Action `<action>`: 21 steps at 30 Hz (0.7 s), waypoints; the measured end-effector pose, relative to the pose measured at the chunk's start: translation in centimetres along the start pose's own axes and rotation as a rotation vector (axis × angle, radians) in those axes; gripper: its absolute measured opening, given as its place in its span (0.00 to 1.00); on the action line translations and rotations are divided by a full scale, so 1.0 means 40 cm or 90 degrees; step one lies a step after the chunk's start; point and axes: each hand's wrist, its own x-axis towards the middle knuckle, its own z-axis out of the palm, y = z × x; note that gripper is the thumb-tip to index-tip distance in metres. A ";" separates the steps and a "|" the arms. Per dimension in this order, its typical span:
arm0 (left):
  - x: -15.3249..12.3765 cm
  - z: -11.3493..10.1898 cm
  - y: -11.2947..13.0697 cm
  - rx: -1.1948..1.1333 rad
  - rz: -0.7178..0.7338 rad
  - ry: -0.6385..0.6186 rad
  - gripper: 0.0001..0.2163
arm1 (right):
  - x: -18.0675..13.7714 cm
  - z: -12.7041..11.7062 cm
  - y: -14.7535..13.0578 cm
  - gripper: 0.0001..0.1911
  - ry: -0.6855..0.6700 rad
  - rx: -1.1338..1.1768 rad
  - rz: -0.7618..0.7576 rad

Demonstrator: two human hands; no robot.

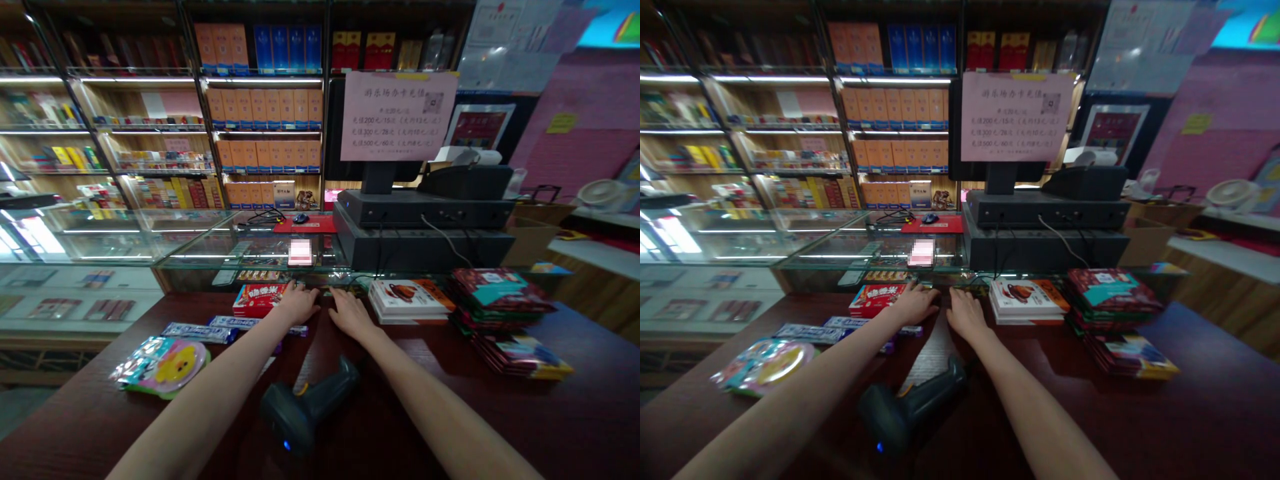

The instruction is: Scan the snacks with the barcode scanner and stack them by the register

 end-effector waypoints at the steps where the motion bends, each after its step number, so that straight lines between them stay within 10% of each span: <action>1: 0.004 0.002 0.000 0.002 -0.006 0.001 0.19 | -0.001 -0.002 0.001 0.29 -0.003 -0.007 0.000; 21: -0.029 -0.028 0.027 -0.010 0.028 0.011 0.10 | -0.023 -0.006 0.028 0.22 0.024 -0.028 0.055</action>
